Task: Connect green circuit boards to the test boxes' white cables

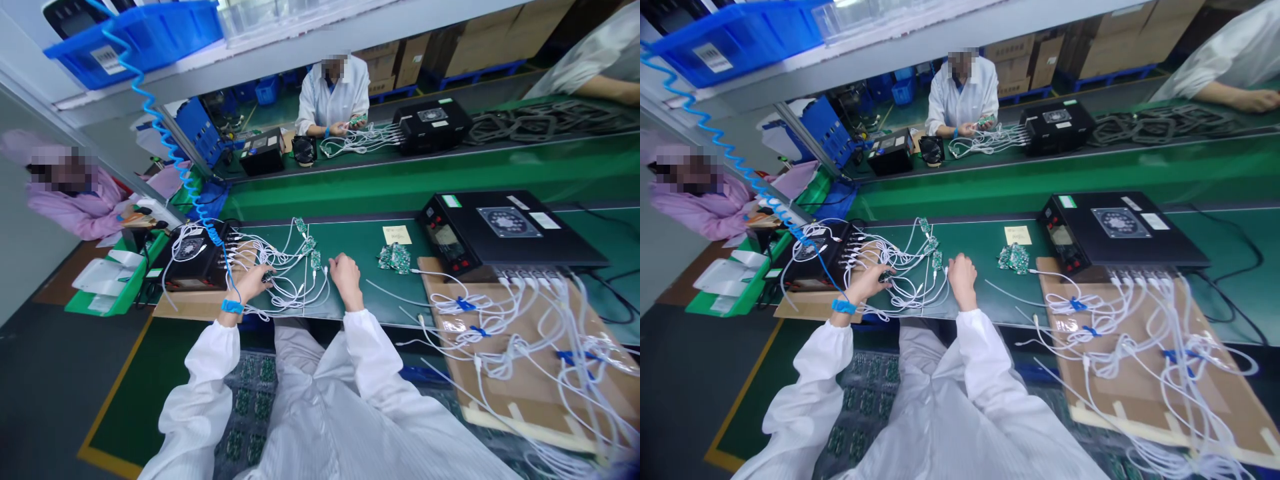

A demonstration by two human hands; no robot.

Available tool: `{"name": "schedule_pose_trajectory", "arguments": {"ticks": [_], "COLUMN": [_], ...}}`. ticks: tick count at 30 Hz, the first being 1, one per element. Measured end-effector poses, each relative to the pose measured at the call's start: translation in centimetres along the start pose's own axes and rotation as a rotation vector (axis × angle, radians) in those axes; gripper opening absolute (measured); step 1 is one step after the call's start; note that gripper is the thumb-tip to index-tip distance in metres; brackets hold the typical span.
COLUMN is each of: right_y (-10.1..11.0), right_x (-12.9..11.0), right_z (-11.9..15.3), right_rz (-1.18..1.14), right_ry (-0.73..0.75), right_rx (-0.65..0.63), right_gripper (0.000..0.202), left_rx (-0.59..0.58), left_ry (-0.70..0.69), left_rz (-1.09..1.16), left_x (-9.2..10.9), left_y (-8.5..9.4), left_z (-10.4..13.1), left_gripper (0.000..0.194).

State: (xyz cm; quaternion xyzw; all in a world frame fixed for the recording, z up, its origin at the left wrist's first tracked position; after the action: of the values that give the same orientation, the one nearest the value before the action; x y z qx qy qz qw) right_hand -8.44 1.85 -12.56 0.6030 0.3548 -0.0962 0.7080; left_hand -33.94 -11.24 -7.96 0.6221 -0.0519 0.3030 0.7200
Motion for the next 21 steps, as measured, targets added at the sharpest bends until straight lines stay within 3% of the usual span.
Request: {"name": "schedule_pose_trajectory", "arguments": {"ticks": [5,9,12,15,18,21], "right_y": [-1.1,-2.2,-2.6,-2.7,-2.6,-2.3], "right_x": [0.2,-0.3,-0.3,0.2,0.8,1.0], "right_z": [2.8,3.2,3.3,3.5,3.6,3.8], "right_rz": [0.071,0.059,0.036,-0.041,-0.180,-0.419], "right_ry": [0.022,0.039,0.029,0.022,0.055,0.118], "right_rx": [-0.143,-0.150,-0.124,-0.084,0.007,0.128], "right_gripper": [0.031,0.023,0.021,0.017,0.011,0.009], "left_rx": [0.033,-0.048,-0.093,-0.104,-0.089,-0.027], "left_ry": [0.032,-0.020,-0.066,-0.061,-0.054,0.026], "left_rz": [-0.009,0.015,0.025,0.014,0.049,0.266], "left_x": [1.2,4.3,6.4,7.2,7.2,6.9], "left_y": [0.2,-1.5,-3.1,-4.0,-4.1,-3.2], "left_z": [0.8,1.4,1.6,1.4,1.1,0.5], "left_gripper": [0.032,0.034,0.034,0.033,0.029,0.028]}}
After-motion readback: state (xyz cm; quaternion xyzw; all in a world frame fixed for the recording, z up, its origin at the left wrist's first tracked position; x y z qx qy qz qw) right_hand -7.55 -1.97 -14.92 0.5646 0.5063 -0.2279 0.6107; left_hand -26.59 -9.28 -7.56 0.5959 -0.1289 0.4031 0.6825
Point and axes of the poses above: each hand's wrist, its own z-axis away from the middle knuckle, its own y-axis out of the back of the hand, x = y × z, the point moved 6 cm from there along -z, towards the middle knuckle, and after that the axes turned 12 degrees about y, right-handed, at the moved point
